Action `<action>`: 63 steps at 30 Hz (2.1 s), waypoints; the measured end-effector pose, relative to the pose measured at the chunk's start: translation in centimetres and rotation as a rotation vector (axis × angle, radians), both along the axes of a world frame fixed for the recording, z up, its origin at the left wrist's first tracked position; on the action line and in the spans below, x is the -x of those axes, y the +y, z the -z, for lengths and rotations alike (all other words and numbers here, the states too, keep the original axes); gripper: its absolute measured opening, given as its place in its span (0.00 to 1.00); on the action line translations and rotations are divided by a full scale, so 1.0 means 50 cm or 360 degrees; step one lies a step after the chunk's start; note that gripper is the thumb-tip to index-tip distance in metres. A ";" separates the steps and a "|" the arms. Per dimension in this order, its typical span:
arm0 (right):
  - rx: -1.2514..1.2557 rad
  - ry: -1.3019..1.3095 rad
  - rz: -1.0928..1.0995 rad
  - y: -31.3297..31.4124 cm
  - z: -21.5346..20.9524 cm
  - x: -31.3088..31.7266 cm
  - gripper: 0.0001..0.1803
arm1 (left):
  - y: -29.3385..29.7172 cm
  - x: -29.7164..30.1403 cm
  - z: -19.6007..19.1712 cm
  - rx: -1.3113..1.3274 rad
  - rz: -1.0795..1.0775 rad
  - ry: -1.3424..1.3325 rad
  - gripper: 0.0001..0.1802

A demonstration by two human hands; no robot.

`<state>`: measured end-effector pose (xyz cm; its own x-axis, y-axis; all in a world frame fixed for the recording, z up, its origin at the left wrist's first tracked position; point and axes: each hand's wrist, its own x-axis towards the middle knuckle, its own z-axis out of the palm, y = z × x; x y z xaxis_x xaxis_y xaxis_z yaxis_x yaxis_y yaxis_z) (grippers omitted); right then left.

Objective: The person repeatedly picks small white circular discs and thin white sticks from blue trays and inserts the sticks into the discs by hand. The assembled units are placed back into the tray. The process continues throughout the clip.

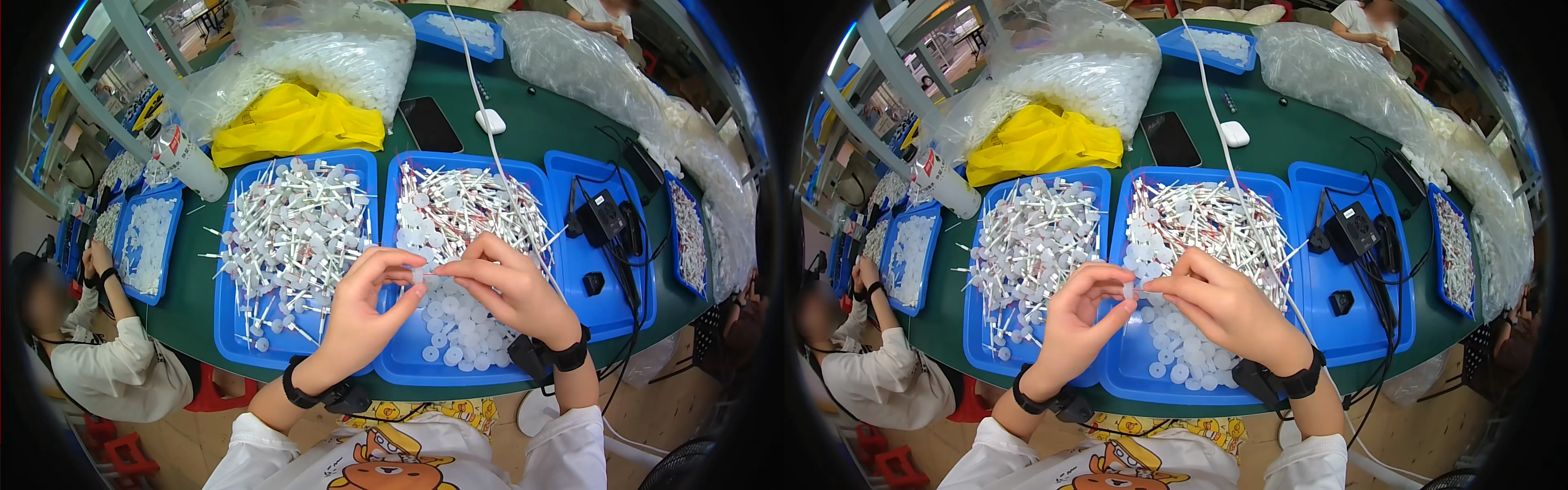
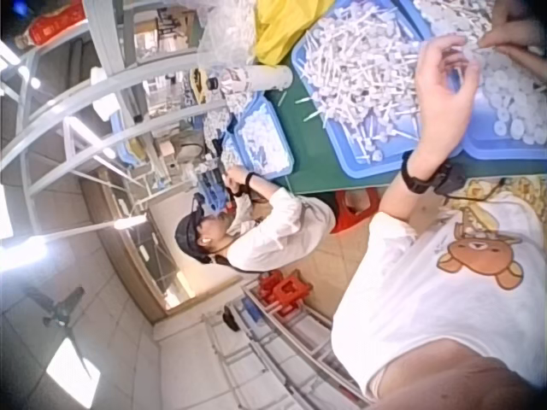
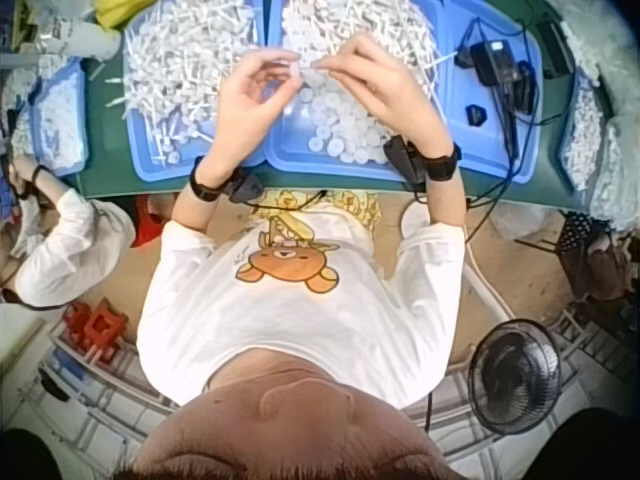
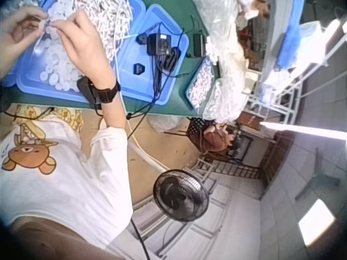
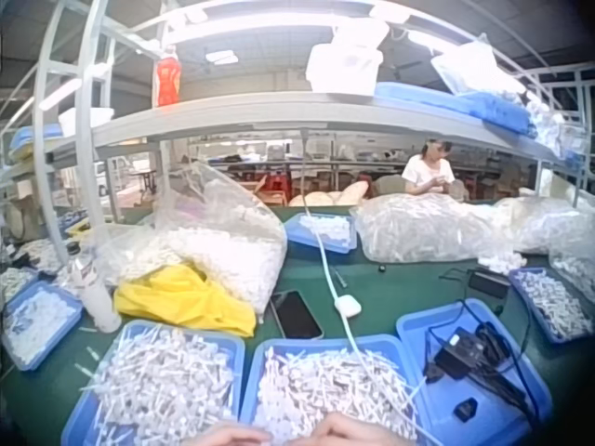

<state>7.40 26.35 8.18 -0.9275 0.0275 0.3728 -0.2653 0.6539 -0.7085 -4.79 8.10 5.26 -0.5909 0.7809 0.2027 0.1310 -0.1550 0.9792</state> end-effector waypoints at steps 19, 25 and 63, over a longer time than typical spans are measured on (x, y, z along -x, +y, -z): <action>0.0105 0.0163 0.0020 0.004 0.006 -0.002 0.09 | -0.001 -0.007 -0.005 -0.0043 0.0062 0.0243 0.15; 0.0181 0.0054 0.0017 -0.002 0.003 -0.005 0.06 | 0.002 -0.014 -0.022 -0.0043 -0.0143 0.0850 0.13; 0.0717 -0.0120 0.0453 0.019 0.035 0.008 0.09 | -0.017 0.016 -0.026 -0.0090 -0.1308 0.1079 0.19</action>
